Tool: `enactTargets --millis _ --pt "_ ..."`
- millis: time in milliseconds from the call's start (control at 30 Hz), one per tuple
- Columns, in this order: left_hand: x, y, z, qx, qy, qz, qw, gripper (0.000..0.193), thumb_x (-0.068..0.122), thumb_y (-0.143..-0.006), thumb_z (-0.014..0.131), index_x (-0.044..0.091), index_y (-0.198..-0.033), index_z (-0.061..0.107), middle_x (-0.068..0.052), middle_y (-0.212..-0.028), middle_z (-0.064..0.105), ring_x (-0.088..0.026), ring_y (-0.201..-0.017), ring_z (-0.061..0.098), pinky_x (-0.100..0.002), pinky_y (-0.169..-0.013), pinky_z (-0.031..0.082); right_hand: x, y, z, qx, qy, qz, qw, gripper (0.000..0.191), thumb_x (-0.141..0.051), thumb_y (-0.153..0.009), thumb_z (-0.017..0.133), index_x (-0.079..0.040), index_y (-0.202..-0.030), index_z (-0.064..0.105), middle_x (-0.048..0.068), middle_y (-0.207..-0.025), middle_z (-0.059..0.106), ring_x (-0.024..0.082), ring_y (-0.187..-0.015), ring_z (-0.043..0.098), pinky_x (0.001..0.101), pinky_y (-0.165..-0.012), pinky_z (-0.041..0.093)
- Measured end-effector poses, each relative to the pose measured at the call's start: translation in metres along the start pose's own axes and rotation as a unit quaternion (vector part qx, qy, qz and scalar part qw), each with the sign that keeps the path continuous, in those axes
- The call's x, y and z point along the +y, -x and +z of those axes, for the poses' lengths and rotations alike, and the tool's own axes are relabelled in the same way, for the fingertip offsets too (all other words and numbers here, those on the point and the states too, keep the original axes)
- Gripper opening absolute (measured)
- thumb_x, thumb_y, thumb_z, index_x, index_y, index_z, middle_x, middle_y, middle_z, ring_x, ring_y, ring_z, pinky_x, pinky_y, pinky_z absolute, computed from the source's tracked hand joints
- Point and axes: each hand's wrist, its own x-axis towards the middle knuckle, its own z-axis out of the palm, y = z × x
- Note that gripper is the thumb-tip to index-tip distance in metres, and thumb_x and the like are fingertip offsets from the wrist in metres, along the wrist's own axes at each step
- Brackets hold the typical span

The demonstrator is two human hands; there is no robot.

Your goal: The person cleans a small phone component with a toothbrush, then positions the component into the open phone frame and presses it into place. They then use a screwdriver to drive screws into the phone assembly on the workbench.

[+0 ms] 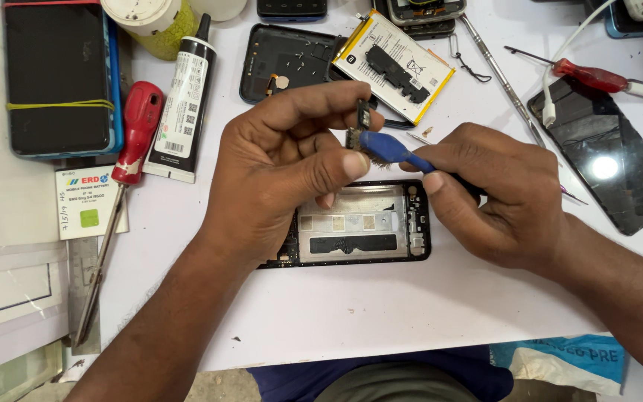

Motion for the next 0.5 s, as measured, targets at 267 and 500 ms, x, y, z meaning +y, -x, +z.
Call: enactTargets --millis 267,500 --pt "-0.011 -0.002 0.008 -0.032 -0.053 -0.011 0.998 0.049 0.002 -0.091 0.082 -0.003 -0.136 0.064 -0.013 -0.119 0.074 -0.007 -0.097 0.073 -0.024 -0.090 0.065 0.001 0.002 -0.001 0.005 -0.006 -0.027 1.000 0.018 -0.004 -0.099 0.063 0.006 -0.113 0.069 0.011 -0.079 0.067 0.011 -0.064 0.062 0.0270 -0.052 0.044" --pt "-0.017 0.000 0.004 -0.049 -0.076 0.025 0.996 0.048 0.001 -0.093 0.085 -0.005 -0.136 0.064 -0.010 -0.113 0.073 -0.004 -0.093 0.067 -0.020 -0.089 0.063 0.002 0.003 0.005 -0.002 -0.017 -0.033 0.999 0.017 -0.006 -0.101 0.063 0.005 -0.112 0.069 0.010 -0.079 0.067 0.010 -0.064 0.064 0.0258 -0.051 0.045"
